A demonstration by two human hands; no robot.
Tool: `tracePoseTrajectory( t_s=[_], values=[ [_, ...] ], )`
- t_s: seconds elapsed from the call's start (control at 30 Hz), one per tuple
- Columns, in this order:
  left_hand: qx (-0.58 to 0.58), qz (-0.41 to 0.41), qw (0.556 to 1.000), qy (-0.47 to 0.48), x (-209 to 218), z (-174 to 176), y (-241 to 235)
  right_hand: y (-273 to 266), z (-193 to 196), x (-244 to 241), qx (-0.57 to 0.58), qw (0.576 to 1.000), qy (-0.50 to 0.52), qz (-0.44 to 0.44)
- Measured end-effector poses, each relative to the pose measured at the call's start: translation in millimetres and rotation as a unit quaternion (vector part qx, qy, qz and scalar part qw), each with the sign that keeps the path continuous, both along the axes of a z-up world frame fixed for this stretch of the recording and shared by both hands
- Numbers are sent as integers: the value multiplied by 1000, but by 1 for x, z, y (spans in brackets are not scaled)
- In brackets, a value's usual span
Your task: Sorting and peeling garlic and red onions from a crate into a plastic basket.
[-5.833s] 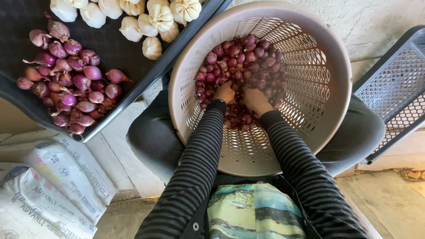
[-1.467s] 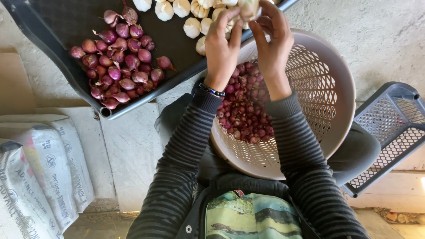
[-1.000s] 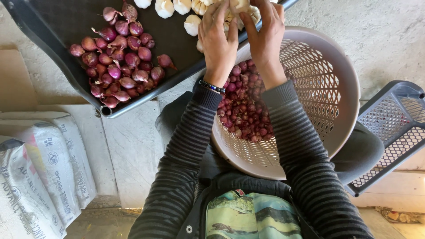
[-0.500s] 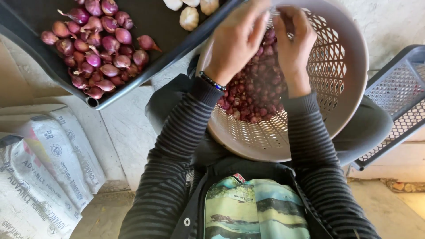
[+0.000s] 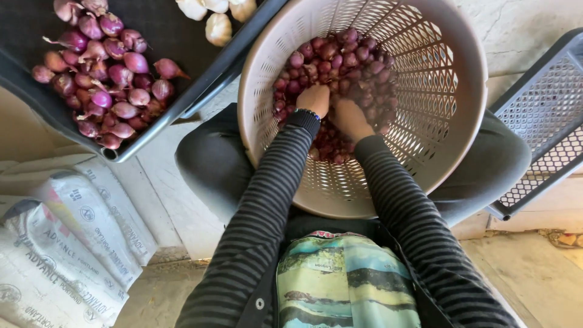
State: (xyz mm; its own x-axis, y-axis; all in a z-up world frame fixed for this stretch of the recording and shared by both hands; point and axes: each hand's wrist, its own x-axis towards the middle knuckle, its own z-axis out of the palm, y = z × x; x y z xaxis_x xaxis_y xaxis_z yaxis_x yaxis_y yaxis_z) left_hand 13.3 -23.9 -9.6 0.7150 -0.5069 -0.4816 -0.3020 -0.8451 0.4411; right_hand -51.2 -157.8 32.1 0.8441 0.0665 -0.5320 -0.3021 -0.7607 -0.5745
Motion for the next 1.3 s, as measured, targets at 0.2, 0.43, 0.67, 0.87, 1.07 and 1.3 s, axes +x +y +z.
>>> tracePoseTrajectory(
  t_s=[0.2,0.43,0.67,0.87,1.07,1.3],
  values=[
    [58,96,993,27,-48,-30,12,8,-19,-12,-75,995,41,42],
    [77,62,995,-4,-46,-47,12,-4,-32,-4,-22,999,21,32],
    [46,43,997,-36,-24,-28,7,-38,2,35,85,994,-63,-16],
    [67,9,997,27,-57,-43,11,-38,7,25,-52,997,12,60],
    [66,-37,997,11,-51,-76,8,-51,2,34,-47,992,113,41],
    [30,-34,992,119,-38,7,-1,-67,39,44,-22,995,88,-48]
  ],
)
